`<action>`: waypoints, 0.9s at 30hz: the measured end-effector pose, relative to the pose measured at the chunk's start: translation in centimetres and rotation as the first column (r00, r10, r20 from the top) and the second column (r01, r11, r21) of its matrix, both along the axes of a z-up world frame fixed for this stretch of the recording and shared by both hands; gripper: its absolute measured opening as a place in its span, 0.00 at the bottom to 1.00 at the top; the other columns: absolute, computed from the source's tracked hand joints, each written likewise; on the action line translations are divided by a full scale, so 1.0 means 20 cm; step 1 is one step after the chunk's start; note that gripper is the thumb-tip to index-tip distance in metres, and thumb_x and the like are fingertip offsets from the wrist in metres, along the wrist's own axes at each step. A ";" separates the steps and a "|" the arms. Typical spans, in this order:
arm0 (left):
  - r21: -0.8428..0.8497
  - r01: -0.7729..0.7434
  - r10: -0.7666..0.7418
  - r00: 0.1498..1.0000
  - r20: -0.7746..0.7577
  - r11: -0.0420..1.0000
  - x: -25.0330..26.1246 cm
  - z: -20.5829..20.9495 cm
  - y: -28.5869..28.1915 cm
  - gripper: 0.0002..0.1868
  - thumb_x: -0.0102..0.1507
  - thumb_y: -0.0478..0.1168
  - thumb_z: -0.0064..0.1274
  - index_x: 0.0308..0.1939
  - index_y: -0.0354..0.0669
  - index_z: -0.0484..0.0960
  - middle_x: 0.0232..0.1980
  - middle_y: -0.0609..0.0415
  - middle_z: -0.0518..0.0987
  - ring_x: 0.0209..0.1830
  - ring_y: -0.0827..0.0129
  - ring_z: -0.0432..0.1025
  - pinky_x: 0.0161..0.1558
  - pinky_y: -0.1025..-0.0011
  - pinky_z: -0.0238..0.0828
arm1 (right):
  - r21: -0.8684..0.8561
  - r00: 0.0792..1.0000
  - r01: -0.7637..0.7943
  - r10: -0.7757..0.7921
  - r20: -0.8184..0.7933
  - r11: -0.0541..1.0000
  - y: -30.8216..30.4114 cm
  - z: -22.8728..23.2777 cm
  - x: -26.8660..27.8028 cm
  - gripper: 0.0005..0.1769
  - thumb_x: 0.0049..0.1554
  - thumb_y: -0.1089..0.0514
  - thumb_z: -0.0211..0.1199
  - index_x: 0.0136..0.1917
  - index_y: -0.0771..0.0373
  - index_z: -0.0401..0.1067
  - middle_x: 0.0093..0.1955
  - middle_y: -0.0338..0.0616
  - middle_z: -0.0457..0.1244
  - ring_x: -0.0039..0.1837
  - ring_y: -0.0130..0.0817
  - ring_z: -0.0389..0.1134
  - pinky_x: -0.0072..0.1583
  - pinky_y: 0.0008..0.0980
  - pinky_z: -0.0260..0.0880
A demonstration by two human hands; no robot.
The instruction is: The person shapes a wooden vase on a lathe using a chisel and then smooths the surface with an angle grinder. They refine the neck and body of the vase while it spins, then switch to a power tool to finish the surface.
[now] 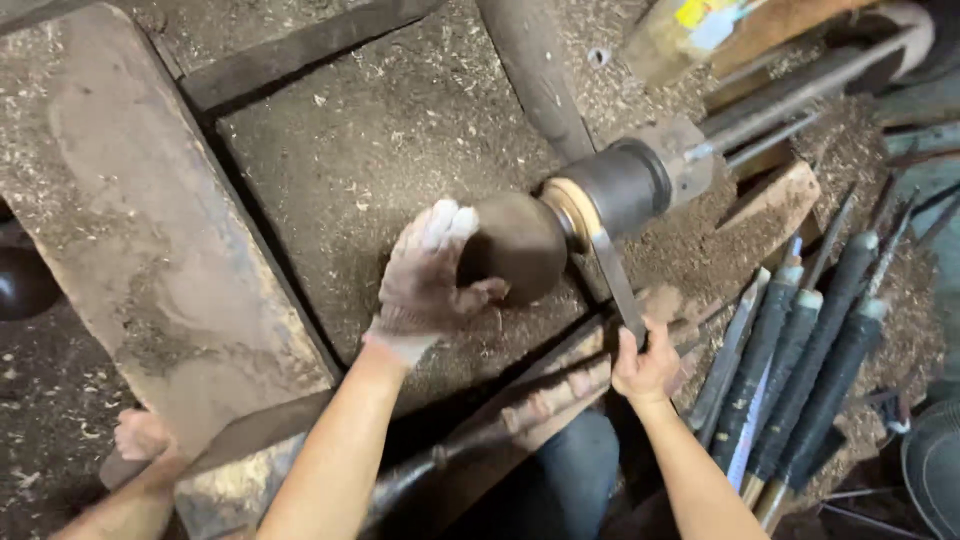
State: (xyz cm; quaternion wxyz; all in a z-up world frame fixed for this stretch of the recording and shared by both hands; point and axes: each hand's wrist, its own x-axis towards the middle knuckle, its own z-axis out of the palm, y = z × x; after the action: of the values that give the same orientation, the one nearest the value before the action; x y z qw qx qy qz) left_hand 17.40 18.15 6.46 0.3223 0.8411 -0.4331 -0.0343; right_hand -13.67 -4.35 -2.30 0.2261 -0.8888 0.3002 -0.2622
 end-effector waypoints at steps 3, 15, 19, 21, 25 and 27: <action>-0.305 0.095 -0.080 0.995 0.061 0.947 -0.05 0.17 -0.02 0.45 0.53 0.58 0.69 0.68 0.44 0.70 0.66 0.42 0.72 0.68 0.44 0.67 0.71 0.53 0.64 | -0.080 0.999 0.030 -0.027 0.045 0.996 0.03 0.01 0.05 0.13 0.63 0.58 0.63 0.59 0.65 0.70 0.47 0.58 0.68 0.48 0.59 0.71 0.50 0.45 0.71; 0.627 0.439 -0.210 0.889 -0.407 0.643 -0.74 0.24 0.27 0.33 0.69 0.41 0.41 0.79 0.56 0.55 0.54 0.39 0.80 0.48 0.42 0.78 0.50 0.50 0.76 | 0.260 0.972 0.211 -0.230 0.046 0.942 0.59 0.30 -0.08 0.10 0.64 0.58 0.64 0.57 0.62 0.70 0.48 0.51 0.70 0.52 0.36 0.72 0.55 0.37 0.70; 0.661 0.467 -0.201 0.876 -0.439 0.588 -0.62 0.43 0.39 0.36 0.65 0.38 0.42 0.78 0.55 0.54 0.52 0.40 0.80 0.46 0.43 0.78 0.49 0.50 0.76 | 0.664 0.972 0.237 -0.182 -0.151 0.709 0.81 0.16 -0.37 0.14 0.62 0.62 0.62 0.61 0.60 0.70 0.41 0.44 0.64 0.44 0.30 0.65 0.47 0.33 0.67; 0.692 0.455 -0.136 0.875 -0.465 0.560 -0.58 0.48 0.46 0.38 0.64 0.38 0.43 0.79 0.58 0.53 0.52 0.42 0.80 0.47 0.44 0.78 0.50 0.51 0.75 | 0.723 0.947 0.301 -0.107 -0.303 0.622 0.89 0.21 -0.43 0.16 0.62 0.61 0.62 0.64 0.59 0.71 0.37 0.48 0.64 0.40 0.33 0.64 0.44 0.36 0.66; 0.531 0.482 -0.017 0.751 -0.660 0.697 -0.47 0.51 0.35 0.28 0.62 0.51 0.50 0.64 0.49 0.64 0.40 0.46 0.78 0.37 0.51 0.76 0.43 0.56 0.72 | 0.559 0.975 0.177 -0.068 -0.211 0.810 1.06 0.44 -0.30 0.32 0.60 0.62 0.60 0.76 0.53 0.60 0.53 0.50 0.69 0.51 0.46 0.72 0.51 0.39 0.72; 0.410 0.382 0.154 0.549 -0.821 0.828 -0.48 0.29 0.19 0.19 0.66 0.54 0.47 0.50 0.43 0.72 0.30 0.50 0.78 0.33 0.56 0.75 0.42 0.60 0.71 | 0.332 0.985 0.094 -0.040 -0.167 0.939 1.09 0.48 -0.22 0.31 0.61 0.64 0.60 0.76 0.55 0.63 0.59 0.57 0.68 0.58 0.57 0.71 0.55 0.43 0.74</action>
State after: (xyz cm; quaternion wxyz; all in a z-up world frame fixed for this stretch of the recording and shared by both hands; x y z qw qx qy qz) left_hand 7.88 21.93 12.19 0.2297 0.7465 -0.2571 -0.5691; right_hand -18.15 17.39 7.24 0.3419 -0.8440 0.3877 -0.1434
